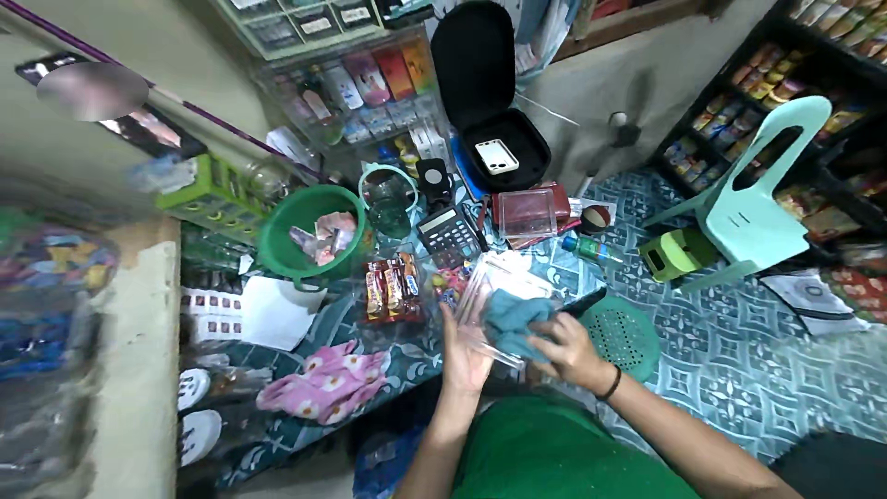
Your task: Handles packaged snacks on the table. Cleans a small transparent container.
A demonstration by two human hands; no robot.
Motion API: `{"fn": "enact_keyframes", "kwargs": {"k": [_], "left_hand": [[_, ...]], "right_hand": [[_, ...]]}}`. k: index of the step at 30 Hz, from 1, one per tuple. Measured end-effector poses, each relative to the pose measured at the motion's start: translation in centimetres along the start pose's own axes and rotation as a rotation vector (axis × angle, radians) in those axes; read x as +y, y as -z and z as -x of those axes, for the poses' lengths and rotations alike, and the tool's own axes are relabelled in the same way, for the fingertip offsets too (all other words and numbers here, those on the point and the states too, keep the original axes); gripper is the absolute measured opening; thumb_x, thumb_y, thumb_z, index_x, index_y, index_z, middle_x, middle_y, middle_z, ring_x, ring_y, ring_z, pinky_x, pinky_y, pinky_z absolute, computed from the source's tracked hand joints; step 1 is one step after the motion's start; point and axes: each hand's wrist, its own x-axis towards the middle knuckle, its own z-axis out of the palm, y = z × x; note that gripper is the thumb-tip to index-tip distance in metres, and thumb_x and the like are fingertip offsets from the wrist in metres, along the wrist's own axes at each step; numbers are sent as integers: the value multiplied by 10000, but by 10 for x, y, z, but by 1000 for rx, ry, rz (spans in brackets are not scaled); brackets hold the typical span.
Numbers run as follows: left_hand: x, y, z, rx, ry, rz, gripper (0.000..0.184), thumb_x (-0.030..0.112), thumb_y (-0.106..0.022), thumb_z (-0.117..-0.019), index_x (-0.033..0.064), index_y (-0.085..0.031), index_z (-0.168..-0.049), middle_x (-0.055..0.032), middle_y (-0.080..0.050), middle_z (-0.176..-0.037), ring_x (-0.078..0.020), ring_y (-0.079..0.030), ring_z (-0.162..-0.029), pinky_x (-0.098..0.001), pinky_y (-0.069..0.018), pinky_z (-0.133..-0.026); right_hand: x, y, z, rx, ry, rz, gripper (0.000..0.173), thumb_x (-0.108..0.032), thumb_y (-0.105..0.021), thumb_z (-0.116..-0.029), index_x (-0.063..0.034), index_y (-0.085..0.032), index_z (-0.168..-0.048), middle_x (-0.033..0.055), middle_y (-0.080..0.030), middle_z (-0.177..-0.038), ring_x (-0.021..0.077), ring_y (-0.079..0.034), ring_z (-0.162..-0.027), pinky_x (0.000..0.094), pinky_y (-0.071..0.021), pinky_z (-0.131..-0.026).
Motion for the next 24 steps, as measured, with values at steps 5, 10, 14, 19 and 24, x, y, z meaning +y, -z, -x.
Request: {"fn": "enact_keyframes", "kwargs": {"k": [5,10,14,19,24], "left_hand": [[0,-9,10,-41,78,-14,586,411,-163,-1094,50,-268,-1544,-150,-550,-1404,-296,-666,-1123,-492,-585,-883],[-1,-10,18,-110,72,-148,548,310,-220,-1087,-26,-334,-1505,-170,-547,-1421,-261,-685,-1092,-460,-600,-868],[-2,-6,20,-104,-63,-43,562,319,-186,-1086,-30,-358,-1491,-177,-557,-1436,-305,-676,-1141,-491,-584,-913],[15,-26,11,148,-218,149,525,302,-157,-1092,4,-386,-1458,-149,-615,-1357,-265,-704,-1072,-433,-608,-835],[5,-33,-12,246,-391,208,565,317,-147,-1091,-9,-245,-1542,-215,-483,-1476,-285,-659,-1157,-416,-563,-944]], "right_hand": [[22,-2,-48,23,-188,12,258,-300,-640,-944,-167,-788,-1109,169,-716,-1058,330,-679,-917,459,-563,-779],[8,-8,-99,-7,-281,-9,391,-319,-636,-918,-162,-736,-1261,222,-683,-1165,410,-668,-1026,547,-560,-815],[13,-1,-98,-91,-396,14,373,-339,-597,-952,-80,-766,-1159,213,-723,-1153,415,-709,-1024,586,-572,-814],[-11,-15,-57,-16,-525,16,407,-228,-581,-973,99,-697,-1186,298,-712,-1109,449,-722,-986,579,-581,-823],[-54,-35,-24,40,-519,-183,339,-217,-588,-968,71,-731,-1078,265,-710,-1133,325,-729,-1011,397,-592,-880]]}}
